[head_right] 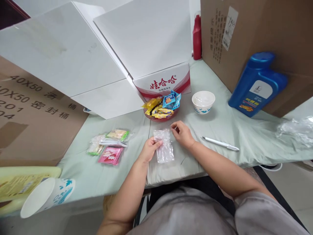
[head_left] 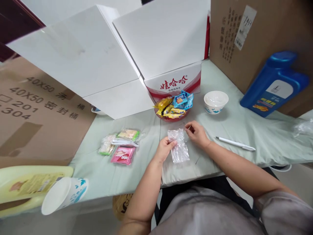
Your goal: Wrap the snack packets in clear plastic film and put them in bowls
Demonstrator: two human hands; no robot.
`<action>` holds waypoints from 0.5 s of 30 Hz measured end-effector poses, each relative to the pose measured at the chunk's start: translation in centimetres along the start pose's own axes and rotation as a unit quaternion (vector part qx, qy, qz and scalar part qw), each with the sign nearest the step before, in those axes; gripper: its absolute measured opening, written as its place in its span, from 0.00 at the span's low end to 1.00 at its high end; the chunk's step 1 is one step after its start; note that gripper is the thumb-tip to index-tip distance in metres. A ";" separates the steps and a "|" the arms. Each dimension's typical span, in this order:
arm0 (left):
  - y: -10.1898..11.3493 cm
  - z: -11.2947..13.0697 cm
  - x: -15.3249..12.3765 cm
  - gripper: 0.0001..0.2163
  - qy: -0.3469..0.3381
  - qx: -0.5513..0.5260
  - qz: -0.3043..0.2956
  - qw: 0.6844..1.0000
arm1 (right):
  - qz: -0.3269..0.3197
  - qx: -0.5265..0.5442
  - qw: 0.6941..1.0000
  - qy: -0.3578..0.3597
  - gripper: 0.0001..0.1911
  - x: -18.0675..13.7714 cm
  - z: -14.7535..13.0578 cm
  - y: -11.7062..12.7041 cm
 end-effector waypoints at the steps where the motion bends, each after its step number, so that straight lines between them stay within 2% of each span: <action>1: 0.8 0.1 0.0 0.20 -0.008 -0.011 0.021 1.000 | -0.003 -0.013 1.000 0.024 0.07 0.0 -0.6 0.1; 4: 2.6 0.6 0.2 0.21 -0.022 -0.045 0.066 0.997 | -0.078 -0.054 0.986 0.135 0.19 -0.5 -3.1 -0.9; 7: 2.6 0.7 0.3 0.22 -0.019 -0.071 0.068 0.995 | -0.169 -0.105 0.956 0.218 0.28 -1.8 -5.2 -2.6; 9: 2.0 0.5 0.2 0.21 -0.009 -0.089 0.054 0.995 | -0.222 -0.124 0.935 0.248 0.24 -2.7 -6.0 -3.6; 11: 1.5 0.2 0.0 0.20 0.000 -0.103 0.047 0.994 | -0.268 -0.121 0.916 0.274 0.16 -3.5 -6.4 -4.4; 15: 1.3 0.0 0.0 0.20 0.008 -0.110 0.042 0.993 | -0.312 -0.084 0.900 0.293 0.11 -4.2 -6.3 -4.9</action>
Point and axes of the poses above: each hand's wrist, its own x-axis towards the middle knuckle, its own y-axis out of the back of the hand, z = x × y, the point moved 7 cm from there along x, towards the middle knuckle, and after that the axes turned 9 degrees about x, right-handed, at the moved point
